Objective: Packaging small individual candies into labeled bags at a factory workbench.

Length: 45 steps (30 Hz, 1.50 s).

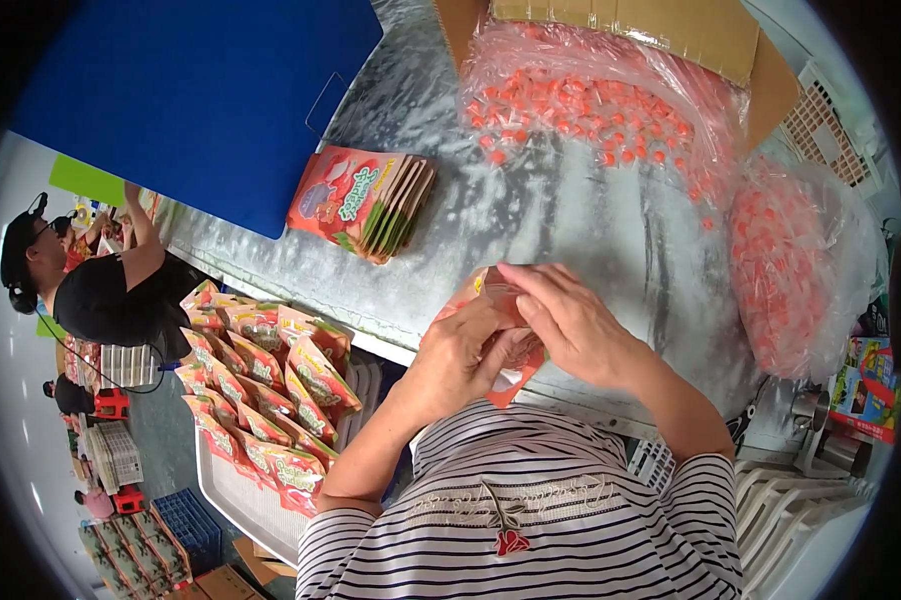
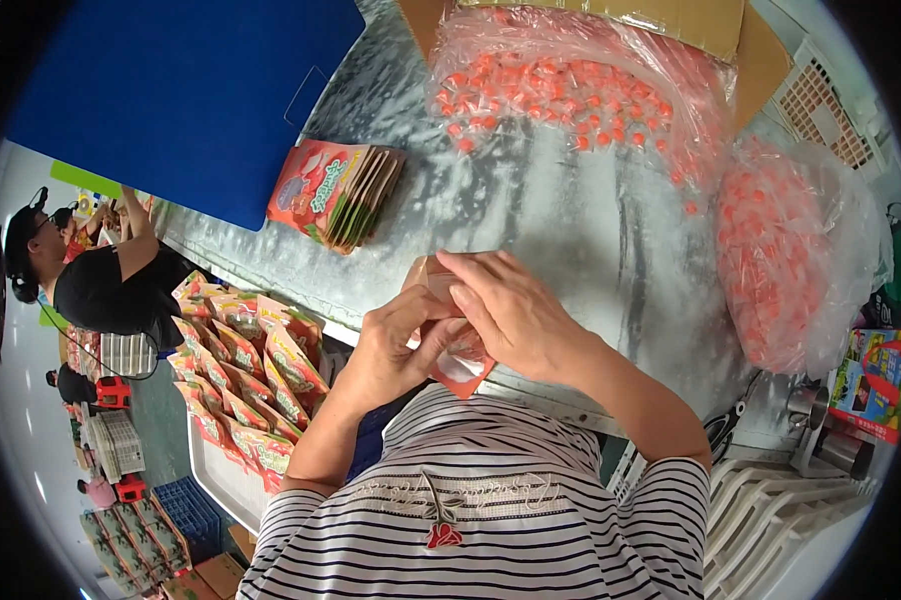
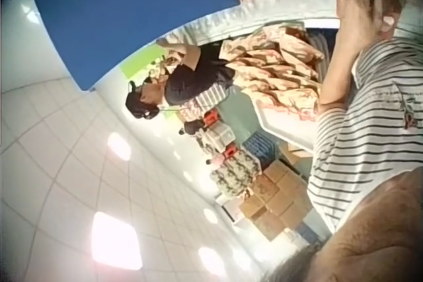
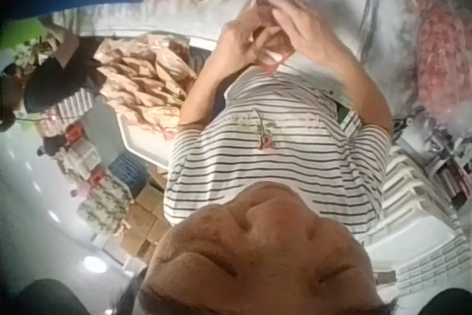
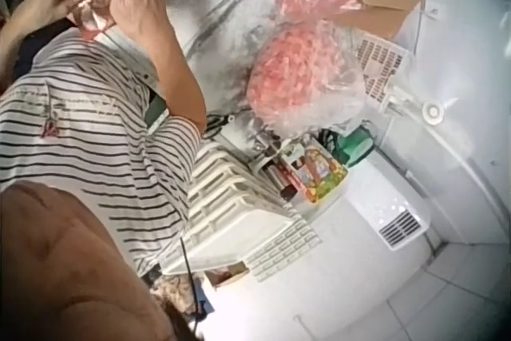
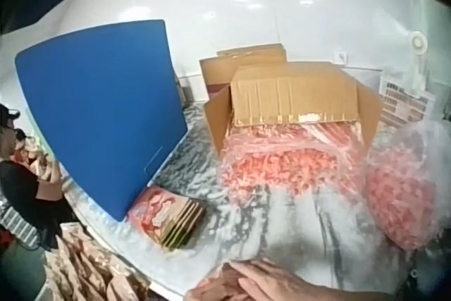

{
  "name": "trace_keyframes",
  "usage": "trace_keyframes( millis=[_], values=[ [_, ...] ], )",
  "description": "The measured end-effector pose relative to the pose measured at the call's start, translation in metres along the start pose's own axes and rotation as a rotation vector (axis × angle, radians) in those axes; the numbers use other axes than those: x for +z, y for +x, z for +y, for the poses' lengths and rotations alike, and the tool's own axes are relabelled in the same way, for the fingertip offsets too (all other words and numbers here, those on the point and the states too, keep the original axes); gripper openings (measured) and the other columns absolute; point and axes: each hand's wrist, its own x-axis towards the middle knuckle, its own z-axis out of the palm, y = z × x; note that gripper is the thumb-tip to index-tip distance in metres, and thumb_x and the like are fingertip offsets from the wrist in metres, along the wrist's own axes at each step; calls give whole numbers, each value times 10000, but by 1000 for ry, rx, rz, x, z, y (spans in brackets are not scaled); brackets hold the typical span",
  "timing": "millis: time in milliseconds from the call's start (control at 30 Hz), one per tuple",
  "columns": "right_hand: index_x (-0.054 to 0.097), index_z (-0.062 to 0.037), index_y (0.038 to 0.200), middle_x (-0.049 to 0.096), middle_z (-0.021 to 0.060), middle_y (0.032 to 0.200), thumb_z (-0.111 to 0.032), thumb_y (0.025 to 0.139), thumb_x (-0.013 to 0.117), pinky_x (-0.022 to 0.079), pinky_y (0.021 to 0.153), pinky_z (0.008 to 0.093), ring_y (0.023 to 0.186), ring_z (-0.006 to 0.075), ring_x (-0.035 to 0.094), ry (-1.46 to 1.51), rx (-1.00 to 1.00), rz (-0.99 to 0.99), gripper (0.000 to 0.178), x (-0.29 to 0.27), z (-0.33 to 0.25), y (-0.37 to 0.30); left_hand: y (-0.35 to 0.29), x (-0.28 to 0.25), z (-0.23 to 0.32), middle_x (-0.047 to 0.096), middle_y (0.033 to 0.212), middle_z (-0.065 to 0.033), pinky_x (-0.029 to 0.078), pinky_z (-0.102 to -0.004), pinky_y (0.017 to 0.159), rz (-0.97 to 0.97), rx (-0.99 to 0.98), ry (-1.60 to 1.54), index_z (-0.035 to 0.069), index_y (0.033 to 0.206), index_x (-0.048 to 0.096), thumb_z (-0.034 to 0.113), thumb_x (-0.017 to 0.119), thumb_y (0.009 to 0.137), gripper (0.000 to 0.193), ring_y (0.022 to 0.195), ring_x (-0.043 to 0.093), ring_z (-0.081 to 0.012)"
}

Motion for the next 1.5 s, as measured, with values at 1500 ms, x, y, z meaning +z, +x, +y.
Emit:
trace_keyframes(
  millis=[1500],
  values=[
    [613,-73,939,494,170,1126,-234,808,661,295,1004,501,1116,360,413,-774,294,731,213,-33,247,103,34,7,-17,625,763,-115,451,-296,523,-10,-18,85,-8,879,648,47,696,817,96,606,583,-222]
  ],
)
